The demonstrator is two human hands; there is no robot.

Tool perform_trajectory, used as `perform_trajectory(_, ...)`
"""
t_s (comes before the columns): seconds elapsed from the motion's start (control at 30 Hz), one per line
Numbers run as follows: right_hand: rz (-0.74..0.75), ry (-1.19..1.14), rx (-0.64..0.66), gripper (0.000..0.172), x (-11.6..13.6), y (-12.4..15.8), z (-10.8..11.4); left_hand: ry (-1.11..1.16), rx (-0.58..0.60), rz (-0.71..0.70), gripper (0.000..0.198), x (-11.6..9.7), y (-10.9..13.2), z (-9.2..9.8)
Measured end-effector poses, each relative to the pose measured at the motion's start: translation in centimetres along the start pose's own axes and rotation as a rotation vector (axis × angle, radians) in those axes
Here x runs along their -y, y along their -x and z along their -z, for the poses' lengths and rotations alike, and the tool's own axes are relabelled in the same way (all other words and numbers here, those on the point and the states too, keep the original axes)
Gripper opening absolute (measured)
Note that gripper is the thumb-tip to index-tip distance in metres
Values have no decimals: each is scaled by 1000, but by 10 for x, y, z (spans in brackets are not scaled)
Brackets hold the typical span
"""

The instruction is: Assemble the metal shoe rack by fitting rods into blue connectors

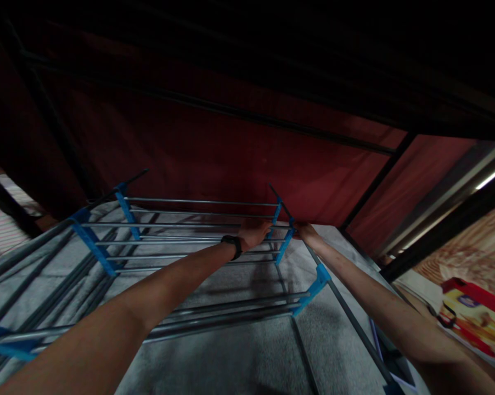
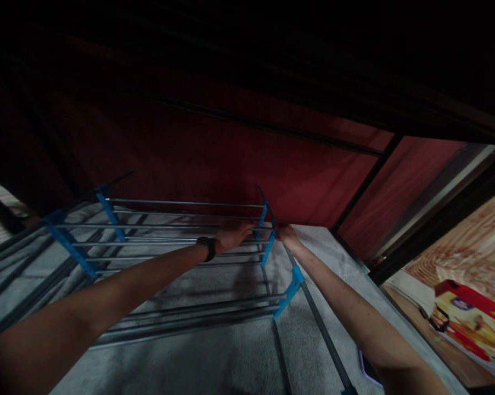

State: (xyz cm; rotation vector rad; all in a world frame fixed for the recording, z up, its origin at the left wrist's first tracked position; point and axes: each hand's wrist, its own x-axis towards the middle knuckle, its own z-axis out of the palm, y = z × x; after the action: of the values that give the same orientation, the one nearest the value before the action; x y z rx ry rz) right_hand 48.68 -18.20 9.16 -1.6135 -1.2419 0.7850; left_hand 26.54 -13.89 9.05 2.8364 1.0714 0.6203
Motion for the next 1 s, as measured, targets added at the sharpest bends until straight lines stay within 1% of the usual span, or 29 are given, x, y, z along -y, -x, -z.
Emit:
perform_trajectory(0.17, -9, -6, 3, 18, 0, -1, 0, 25, -25, 26, 29, -2, -1, 0)
perform_trajectory(0.33, 22, 11, 33, 21, 0, 1, 0, 6, -16, 6, 28, -1, 1, 1)
perform_trajectory(0.43, 30, 21, 51, 23, -9, -1, 3, -9, -2, -38, 29, -3, 6, 6)
perform_trajectory(0.5, 53, 4, 78, 25, -17, -7, 6, -21, 4, -60, 30, -4, 8, 9)
perform_trajectory(0.57, 55, 1, 75, 26, -26, -15, 8, -26, 2, -75, 32, -4, 9, 11)
perform_trajectory(0.7, -30, 22, 36, 22, -36, -25, 9, -34, -1, -78, 33, -4, 13, 12)
perform_trajectory(0.77, -58, 12, 33, 21, -37, -26, 8, -44, -8, -99, 34, -3, 15, 11)
perform_trajectory(0.83, -70, 20, 40, 23, -35, -26, 9, -59, -25, -134, 36, -2, 17, 12)
perform_trajectory(0.9, -45, 113, 38, 28, -29, -26, 11, -83, -41, -151, 39, 1, 19, 18)
perform_trajectory(0.97, 62, 312, 2, 33, -18, -27, 14, -111, -52, -153, 40, 7, 21, 32)
perform_trajectory(1.0, 128, 425, -35, 35, -10, -28, 15, -127, -50, -144, 40, 12, 22, 42)
